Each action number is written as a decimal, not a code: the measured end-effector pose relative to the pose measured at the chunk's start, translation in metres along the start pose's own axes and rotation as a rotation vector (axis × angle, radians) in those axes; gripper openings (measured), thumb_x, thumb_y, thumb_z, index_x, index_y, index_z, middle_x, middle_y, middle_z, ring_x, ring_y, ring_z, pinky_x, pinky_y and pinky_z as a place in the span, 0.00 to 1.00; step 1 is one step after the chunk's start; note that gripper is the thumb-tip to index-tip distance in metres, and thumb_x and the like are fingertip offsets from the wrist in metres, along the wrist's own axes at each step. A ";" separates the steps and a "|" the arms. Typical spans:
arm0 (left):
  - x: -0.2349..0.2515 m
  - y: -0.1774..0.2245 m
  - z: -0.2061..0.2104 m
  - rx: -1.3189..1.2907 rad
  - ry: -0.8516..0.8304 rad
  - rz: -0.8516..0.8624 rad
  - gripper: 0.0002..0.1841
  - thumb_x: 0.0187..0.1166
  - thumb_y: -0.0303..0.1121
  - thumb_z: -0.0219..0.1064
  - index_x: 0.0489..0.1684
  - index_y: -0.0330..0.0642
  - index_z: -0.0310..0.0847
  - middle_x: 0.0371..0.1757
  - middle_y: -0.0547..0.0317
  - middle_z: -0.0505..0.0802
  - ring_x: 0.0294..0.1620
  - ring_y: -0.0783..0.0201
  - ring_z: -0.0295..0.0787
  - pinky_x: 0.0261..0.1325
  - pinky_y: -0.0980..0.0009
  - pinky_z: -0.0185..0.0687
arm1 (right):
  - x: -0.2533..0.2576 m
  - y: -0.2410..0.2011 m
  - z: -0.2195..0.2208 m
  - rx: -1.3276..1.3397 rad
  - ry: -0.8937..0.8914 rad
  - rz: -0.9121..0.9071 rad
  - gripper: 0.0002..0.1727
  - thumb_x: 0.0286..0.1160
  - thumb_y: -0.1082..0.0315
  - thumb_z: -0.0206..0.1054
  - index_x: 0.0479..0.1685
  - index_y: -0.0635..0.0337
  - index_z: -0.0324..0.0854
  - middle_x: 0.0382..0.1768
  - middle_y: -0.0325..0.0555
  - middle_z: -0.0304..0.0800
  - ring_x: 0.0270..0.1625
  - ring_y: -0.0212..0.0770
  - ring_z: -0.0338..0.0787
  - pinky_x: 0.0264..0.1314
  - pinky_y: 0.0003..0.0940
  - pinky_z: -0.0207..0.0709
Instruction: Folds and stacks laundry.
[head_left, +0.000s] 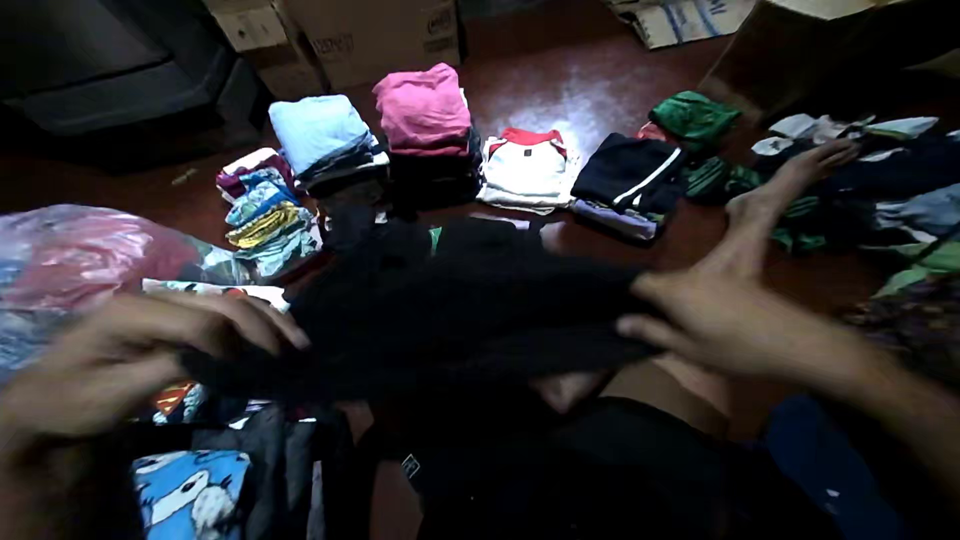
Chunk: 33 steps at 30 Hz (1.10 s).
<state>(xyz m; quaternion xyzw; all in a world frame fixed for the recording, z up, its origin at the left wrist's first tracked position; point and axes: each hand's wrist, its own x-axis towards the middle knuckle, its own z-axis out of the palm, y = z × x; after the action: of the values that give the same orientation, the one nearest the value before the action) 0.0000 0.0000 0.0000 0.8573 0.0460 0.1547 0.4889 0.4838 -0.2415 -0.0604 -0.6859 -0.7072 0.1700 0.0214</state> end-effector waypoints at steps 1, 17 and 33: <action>-0.019 -0.023 0.017 0.044 -0.155 -0.148 0.17 0.86 0.41 0.53 0.35 0.50 0.90 0.50 0.66 0.95 0.59 0.67 0.90 0.66 0.62 0.86 | -0.004 -0.003 0.031 0.050 -0.186 -0.018 0.26 0.85 0.42 0.61 0.50 0.58 0.85 0.34 0.55 0.90 0.39 0.59 0.92 0.42 0.64 0.84; -0.102 -0.134 0.179 0.115 -0.469 -0.999 0.16 0.84 0.47 0.65 0.53 0.46 0.91 0.60 0.54 0.93 0.68 0.54 0.85 0.77 0.49 0.74 | 0.071 0.010 0.268 0.197 -0.351 -0.094 0.27 0.67 0.57 0.79 0.67 0.53 0.81 0.63 0.60 0.83 0.64 0.64 0.85 0.59 0.65 0.82; -0.129 -0.138 0.216 -0.172 0.510 -1.203 0.30 0.81 0.47 0.68 0.77 0.39 0.72 0.62 0.47 0.89 0.58 0.56 0.89 0.63 0.55 0.86 | 0.096 0.055 0.219 0.647 -0.315 -0.026 0.19 0.81 0.53 0.69 0.62 0.54 0.86 0.44 0.46 0.92 0.45 0.42 0.91 0.56 0.50 0.85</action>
<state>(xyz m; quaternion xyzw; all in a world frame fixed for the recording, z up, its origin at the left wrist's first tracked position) -0.0451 -0.1363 -0.2482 0.5763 0.6190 0.0560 0.5307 0.4736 -0.1934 -0.3009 -0.5998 -0.6203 0.4883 0.1303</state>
